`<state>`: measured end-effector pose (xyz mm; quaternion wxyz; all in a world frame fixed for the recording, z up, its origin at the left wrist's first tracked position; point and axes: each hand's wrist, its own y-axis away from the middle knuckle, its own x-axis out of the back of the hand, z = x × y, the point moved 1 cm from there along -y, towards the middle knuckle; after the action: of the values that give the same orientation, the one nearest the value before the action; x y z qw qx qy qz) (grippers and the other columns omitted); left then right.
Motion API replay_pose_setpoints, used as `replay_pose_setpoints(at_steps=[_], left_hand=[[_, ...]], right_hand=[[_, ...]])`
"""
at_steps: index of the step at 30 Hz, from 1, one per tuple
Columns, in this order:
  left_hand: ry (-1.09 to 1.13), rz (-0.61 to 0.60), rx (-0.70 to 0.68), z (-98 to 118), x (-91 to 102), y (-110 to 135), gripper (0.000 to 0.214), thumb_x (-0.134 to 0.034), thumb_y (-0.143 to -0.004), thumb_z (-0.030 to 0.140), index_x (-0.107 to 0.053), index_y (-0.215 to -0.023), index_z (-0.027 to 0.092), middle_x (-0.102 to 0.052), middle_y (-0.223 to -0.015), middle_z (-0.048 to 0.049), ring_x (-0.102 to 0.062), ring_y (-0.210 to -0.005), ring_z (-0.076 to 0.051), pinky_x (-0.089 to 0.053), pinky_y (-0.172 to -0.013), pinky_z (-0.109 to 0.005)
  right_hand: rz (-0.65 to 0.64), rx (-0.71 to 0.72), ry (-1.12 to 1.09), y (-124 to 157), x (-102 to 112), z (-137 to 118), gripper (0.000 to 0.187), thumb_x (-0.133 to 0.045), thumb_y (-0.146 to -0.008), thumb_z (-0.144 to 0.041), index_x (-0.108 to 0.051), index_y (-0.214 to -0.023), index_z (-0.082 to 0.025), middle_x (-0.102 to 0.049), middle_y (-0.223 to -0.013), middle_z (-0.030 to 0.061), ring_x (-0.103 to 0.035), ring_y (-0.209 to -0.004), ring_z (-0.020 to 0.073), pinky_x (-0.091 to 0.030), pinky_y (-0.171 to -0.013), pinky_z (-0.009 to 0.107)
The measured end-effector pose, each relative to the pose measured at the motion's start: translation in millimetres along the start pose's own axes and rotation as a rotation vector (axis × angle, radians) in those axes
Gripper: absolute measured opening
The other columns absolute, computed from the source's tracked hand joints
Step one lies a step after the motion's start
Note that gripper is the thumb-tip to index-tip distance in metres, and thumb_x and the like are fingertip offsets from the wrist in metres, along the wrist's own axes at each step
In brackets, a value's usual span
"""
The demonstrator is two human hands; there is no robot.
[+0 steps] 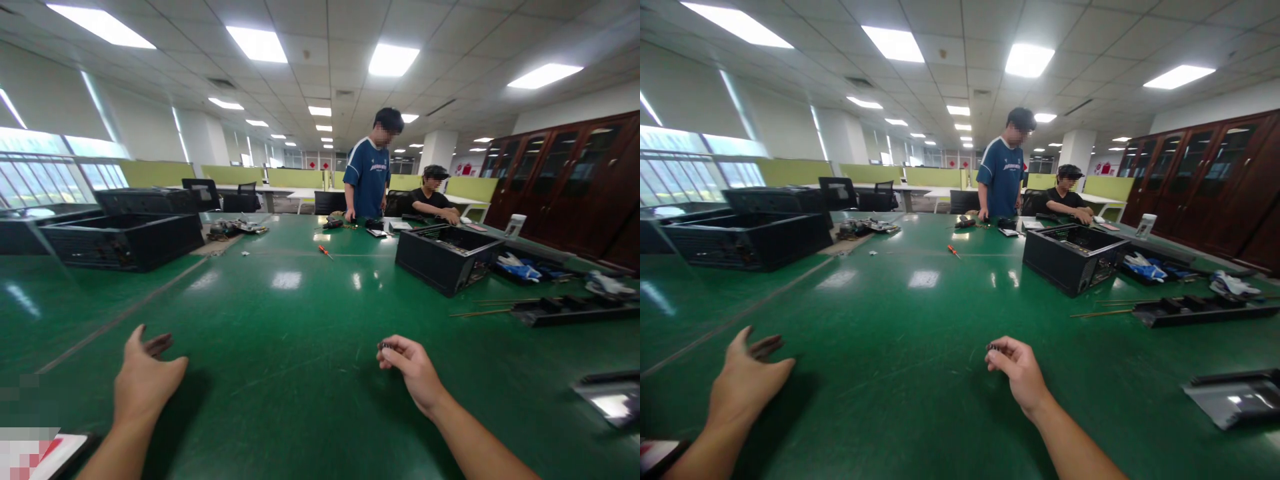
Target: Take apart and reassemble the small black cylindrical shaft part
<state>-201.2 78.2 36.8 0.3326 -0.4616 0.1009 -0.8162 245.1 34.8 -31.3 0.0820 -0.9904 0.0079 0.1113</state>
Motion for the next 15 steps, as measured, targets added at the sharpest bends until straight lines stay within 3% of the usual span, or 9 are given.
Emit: replay_pose_setpoints(at_steps=[3, 5, 6, 8, 11, 13, 15], left_hand=[[-0.011, 0.214, -0.099, 13.7, 1.6, 10.4, 0.084, -0.066, -0.072, 0.038, -0.033, -0.147, 0.017, -0.056, -0.14, -0.0144, -0.054, -0.126, -0.044, -0.047, -0.102, -0.056], [0.095, 0.261, -0.324, 38.2, -2.6, 31.9, 0.064, -0.066, -0.077, 0.043, -0.053, -0.134, 0.019, -0.062, -0.133, -0.0115, -0.059, -0.123, -0.037, -0.044, -0.107, -0.052], [0.18, 0.207, -0.459, 53.4, -6.9, 46.9, 0.05, -0.067, -0.079, 0.044, -0.063, -0.123, 0.02, -0.068, -0.123, -0.0095, -0.065, -0.114, -0.033, -0.048, -0.105, -0.048], [0.376, -0.095, -0.665, 84.7, -19.4, 82.3, 0.032, -0.071, -0.081, 0.041, -0.072, -0.109, 0.025, -0.076, -0.106, -0.005, -0.073, -0.098, -0.025, -0.057, -0.093, -0.038], [0.664, -0.533, -0.878, 122.7, -37.2, 134.6, 0.046, -0.081, -0.075, 0.034, -0.071, -0.119, 0.033, -0.079, -0.109, -0.0028, -0.073, -0.103, -0.024, -0.058, -0.093, -0.035], [0.806, -0.655, -0.874, 136.0, -44.4, 157.4, 0.043, -0.08, -0.078, 0.026, -0.071, -0.119, 0.036, -0.081, -0.104, -0.0006, -0.075, -0.099, -0.022, -0.058, -0.094, -0.035], [0.893, -0.668, -0.788, 140.4, -47.6, 168.2, 0.037, -0.076, -0.081, 0.02, -0.074, -0.112, 0.038, -0.082, -0.096, 0.0012, -0.077, -0.093, -0.021, -0.06, -0.09, -0.034]], right_hand=[[-0.061, -0.018, 0.027, 2.7, -7.1, -1.5, 0.038, -0.079, -0.077, -0.05, -0.076, -0.09, -0.013, -0.072, -0.074, 0.0068, -0.061, -0.063, 0.0156, -0.046, -0.064, 0.029], [-0.145, -0.044, 0.041, 7.5, -16.3, -1.2, 0.042, -0.075, -0.08, -0.053, -0.077, -0.092, -0.013, -0.074, -0.076, 0.0085, -0.061, -0.062, 0.0157, -0.046, -0.063, 0.029], [-0.197, -0.059, 0.049, 10.8, -21.8, -0.5, 0.044, -0.073, -0.081, -0.055, -0.077, -0.092, -0.013, -0.074, -0.076, 0.0092, -0.062, -0.061, 0.0159, -0.046, -0.062, 0.029], [-0.336, -0.093, 0.072, 18.2, -33.3, 1.9, 0.047, -0.069, -0.083, -0.058, -0.078, -0.093, -0.013, -0.076, -0.08, 0.0105, -0.064, -0.062, 0.0165, -0.046, -0.062, 0.029], [-0.497, -0.089, 0.11, 28.7, -46.8, 6.7, 0.046, -0.067, -0.086, -0.057, -0.08, -0.087, -0.013, -0.075, -0.075, 0.009, -0.063, -0.062, 0.0161, -0.044, -0.062, 0.028], [-0.542, -0.05, 0.128, 33.6, -52.5, 9.2, 0.048, -0.065, -0.087, -0.057, -0.079, -0.076, -0.013, -0.073, -0.069, 0.0069, -0.06, -0.062, 0.0151, -0.043, -0.064, 0.027], [-0.559, -0.035, 0.137, 36.5, -56.4, 10.8, 0.05, -0.063, -0.088, -0.058, -0.078, -0.069, -0.013, -0.071, -0.064, 0.0052, -0.057, -0.061, 0.014, -0.042, -0.064, 0.027]])
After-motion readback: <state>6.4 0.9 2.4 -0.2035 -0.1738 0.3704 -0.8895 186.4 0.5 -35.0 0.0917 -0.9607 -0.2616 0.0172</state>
